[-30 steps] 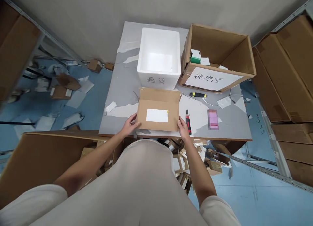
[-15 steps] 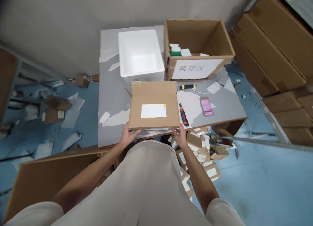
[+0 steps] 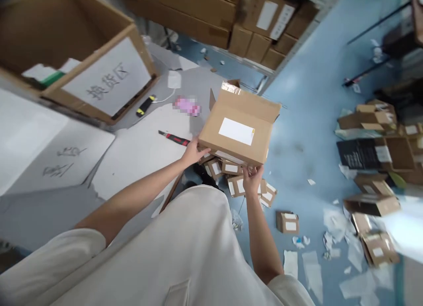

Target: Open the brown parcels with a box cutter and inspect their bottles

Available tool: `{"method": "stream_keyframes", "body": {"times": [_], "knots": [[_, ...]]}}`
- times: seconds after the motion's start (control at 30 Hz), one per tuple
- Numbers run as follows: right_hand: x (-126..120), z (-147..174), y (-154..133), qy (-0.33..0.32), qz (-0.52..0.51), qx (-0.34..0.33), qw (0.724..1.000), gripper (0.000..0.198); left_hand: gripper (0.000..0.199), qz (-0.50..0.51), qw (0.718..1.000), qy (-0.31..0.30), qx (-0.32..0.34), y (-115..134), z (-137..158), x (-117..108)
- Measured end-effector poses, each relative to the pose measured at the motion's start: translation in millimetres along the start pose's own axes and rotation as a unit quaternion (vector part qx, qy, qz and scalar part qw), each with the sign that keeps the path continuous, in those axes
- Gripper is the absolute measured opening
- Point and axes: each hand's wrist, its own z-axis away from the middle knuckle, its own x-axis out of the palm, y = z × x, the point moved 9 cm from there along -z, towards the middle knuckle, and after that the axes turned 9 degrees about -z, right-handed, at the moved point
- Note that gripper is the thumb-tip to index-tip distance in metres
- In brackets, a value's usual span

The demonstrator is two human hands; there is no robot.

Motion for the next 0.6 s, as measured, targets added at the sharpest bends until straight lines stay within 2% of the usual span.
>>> {"method": "stream_keyframes", "body": {"times": [0.07, 0.13, 0.2, 0.3, 0.43, 0.53, 0.6], "knots": [[-19, 1, 18, 0.021, 0.000, 0.010, 1.000, 0.065, 0.074, 0.000, 0.998, -0.062, 0.029, 4, -20, 38], [-32, 3, 35, 0.035, 0.006, 0.018, 0.999, 0.071, 0.080, -0.002, 0.992, -0.110, 0.053, 3, -29, 66], [-42, 5, 51, 0.045, 0.035, 0.028, 0.998, 0.078, 0.087, -0.005, 0.985, -0.155, 0.079, 0, -30, 86], [-54, 13, 71, 0.050, 0.152, 0.053, 0.986, 0.090, 0.094, -0.045, 0.969, -0.225, 0.094, -15, -24, 107], [-63, 25, 86, 0.076, 0.284, 0.066, 0.954, 0.093, 0.090, -0.116, 0.957, -0.261, 0.050, -38, -18, 107], [-54, 25, 86, 0.084, 0.275, 0.066, 0.956, 0.090, 0.082, -0.122, 0.961, -0.241, 0.049, -38, -17, 88], [-34, 14, 80, 0.059, 0.250, 0.055, 0.965, 0.089, 0.081, -0.119, 0.969, -0.215, 0.038, -40, -16, 68]]}}
